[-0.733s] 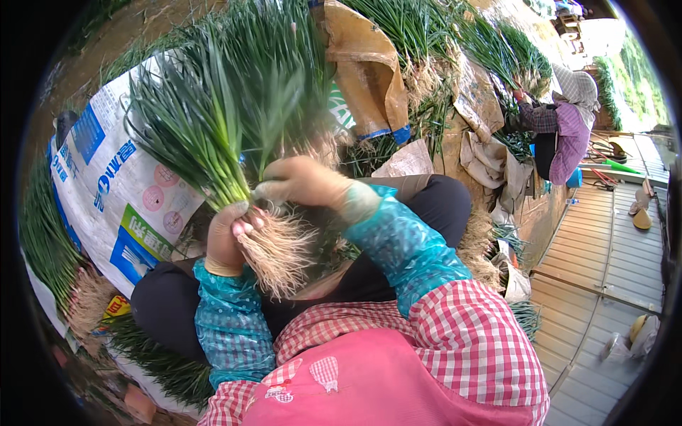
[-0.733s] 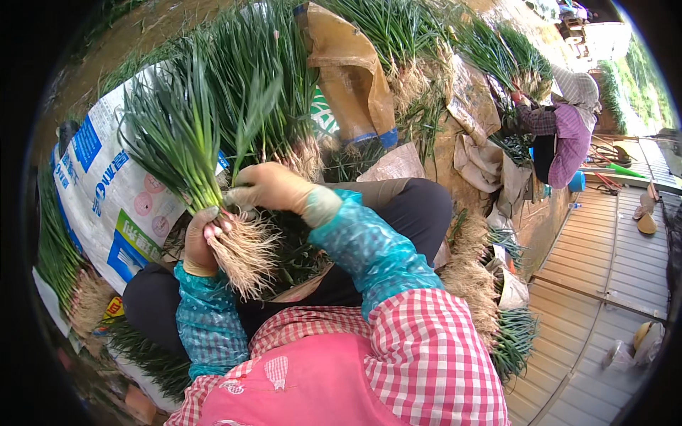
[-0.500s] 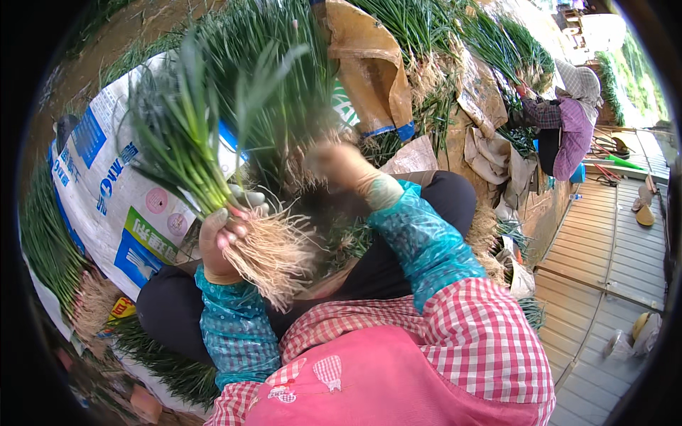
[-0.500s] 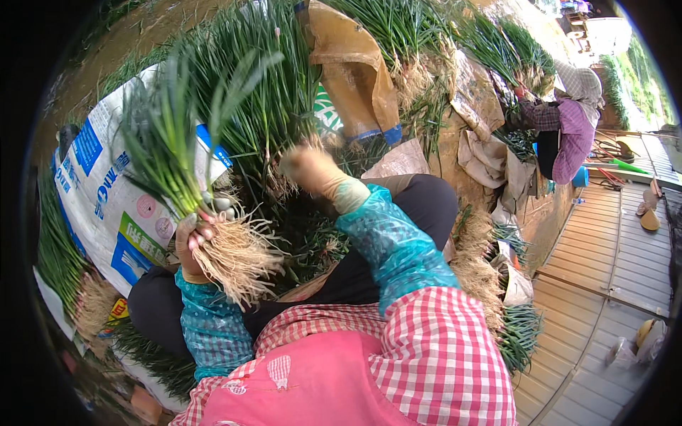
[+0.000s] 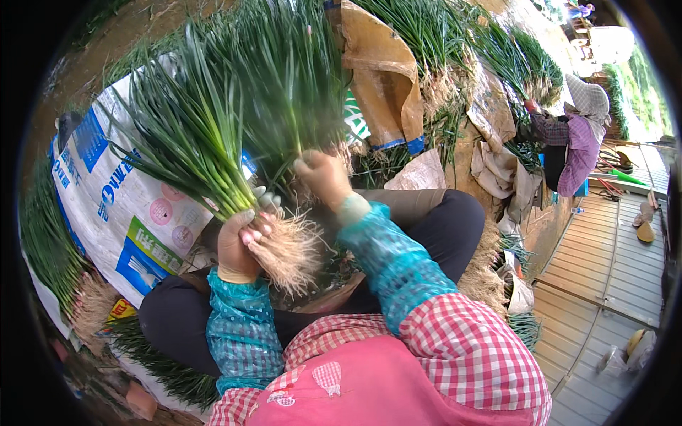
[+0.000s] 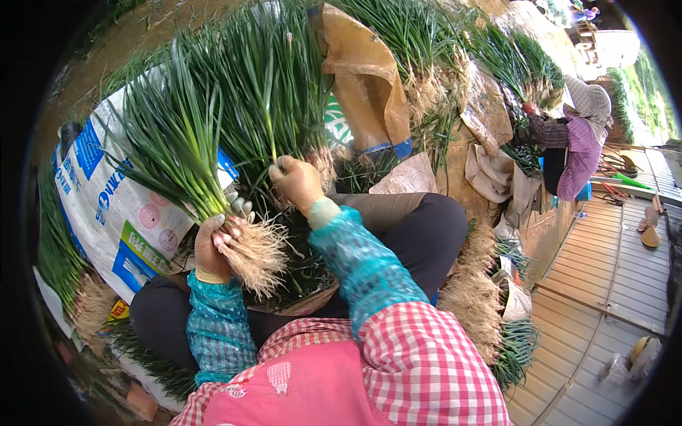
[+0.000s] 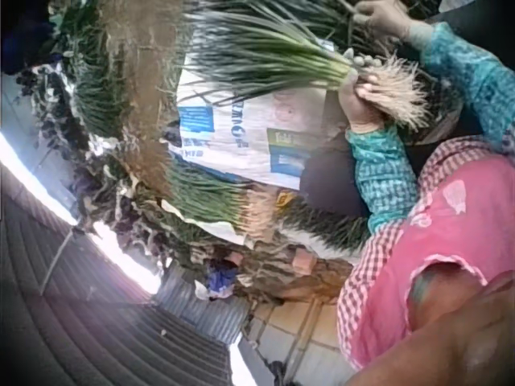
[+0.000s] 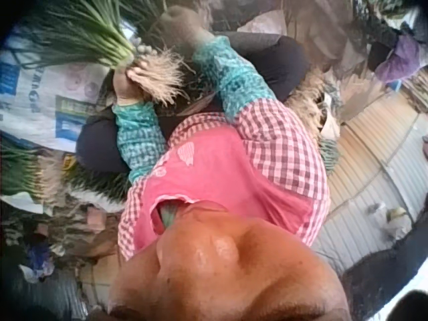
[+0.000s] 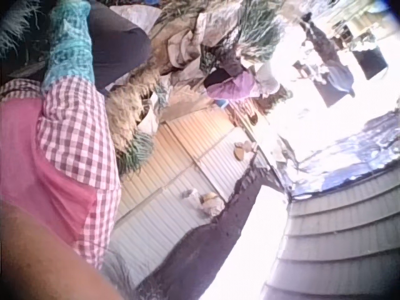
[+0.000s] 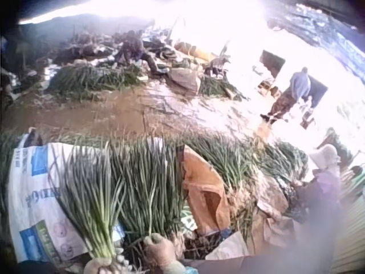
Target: The person sits on the floor and processes green onions by hand. They pick up bunches, remove roots and trim the onions, then place them into a sack.
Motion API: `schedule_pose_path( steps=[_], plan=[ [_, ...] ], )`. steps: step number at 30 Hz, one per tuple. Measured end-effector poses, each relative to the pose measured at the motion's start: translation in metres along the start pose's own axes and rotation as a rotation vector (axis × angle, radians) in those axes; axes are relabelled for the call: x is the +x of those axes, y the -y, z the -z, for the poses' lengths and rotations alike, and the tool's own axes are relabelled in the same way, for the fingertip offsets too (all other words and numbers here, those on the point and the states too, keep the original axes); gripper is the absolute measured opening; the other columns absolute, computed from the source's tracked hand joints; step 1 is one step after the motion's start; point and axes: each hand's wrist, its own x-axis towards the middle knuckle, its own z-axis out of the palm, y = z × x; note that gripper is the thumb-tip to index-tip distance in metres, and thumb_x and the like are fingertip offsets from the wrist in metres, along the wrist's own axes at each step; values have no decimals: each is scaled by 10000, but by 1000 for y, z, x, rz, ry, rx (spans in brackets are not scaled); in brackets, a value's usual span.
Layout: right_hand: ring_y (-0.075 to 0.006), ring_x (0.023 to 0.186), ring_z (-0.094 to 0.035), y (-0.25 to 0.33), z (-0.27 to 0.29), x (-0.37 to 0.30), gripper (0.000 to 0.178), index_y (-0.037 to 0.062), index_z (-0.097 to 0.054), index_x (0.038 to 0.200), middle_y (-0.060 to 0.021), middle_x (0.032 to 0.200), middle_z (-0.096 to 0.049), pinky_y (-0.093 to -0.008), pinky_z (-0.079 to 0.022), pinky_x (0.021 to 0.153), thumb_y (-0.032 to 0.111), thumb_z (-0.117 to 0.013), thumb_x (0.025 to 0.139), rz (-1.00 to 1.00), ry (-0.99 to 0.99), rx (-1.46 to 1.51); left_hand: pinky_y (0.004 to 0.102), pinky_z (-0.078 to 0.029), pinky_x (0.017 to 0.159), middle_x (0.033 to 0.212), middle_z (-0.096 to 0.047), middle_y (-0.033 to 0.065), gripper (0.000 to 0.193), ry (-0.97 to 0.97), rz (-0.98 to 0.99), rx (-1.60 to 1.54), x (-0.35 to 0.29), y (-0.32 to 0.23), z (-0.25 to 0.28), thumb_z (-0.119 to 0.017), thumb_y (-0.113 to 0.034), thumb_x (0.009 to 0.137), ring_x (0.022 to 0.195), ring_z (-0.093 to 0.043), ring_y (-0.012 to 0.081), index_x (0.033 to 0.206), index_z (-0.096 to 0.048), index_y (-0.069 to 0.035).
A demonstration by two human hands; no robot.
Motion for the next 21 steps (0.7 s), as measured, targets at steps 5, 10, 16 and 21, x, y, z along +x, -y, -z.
schedule_pose_path(
  steps=[5, 10, 16, 21],
  plan=[
    [-320, 760, -649, 21, 31, -44, 271, 123, -656, 1042, -153, 845, -664, -391, -521, 696, 248, -630, 803, 495, 610, -436, 388, -477, 854, 604, -565, 147, 171, 15, 138, 24, 21, 20, 35, -566, -96, 785, 695, -577, 264, 641, -577, -4],
    [-129, 830, -608, 36, 61, -29, 434, 24, -626, 1085, -89, 879, -660, -304, -489, 761, 413, -565, 903, -114, 503, 205, 379, -493, 792, 553, -537, 106, 319, -88, 122, 77, 14, 19, 13, -559, -86, 784, 635, -571, 252, 1037, -602, 104],
    [-199, 787, -623, 49, 48, -6, 213, 42, -620, 916, -101, 838, -659, -340, -502, 716, 248, -565, 914, 73, 113, 389, 352, -512, 784, 791, -622, 171, 343, 12, 119, 82, -2, 15, 5, -538, -98, 796, 807, -613, 223, 1072, -559, 103],
    [-155, 780, -622, 69, 242, 56, 300, 38, -592, 1065, -63, 950, -658, -308, -527, 650, 298, -533, 929, 11, -52, -144, 372, -489, 879, 1001, -620, 142, 414, 51, 63, 9, -7, 3, 5, -581, -124, 782, 921, -595, 231, 1162, -528, 34]
  ],
)
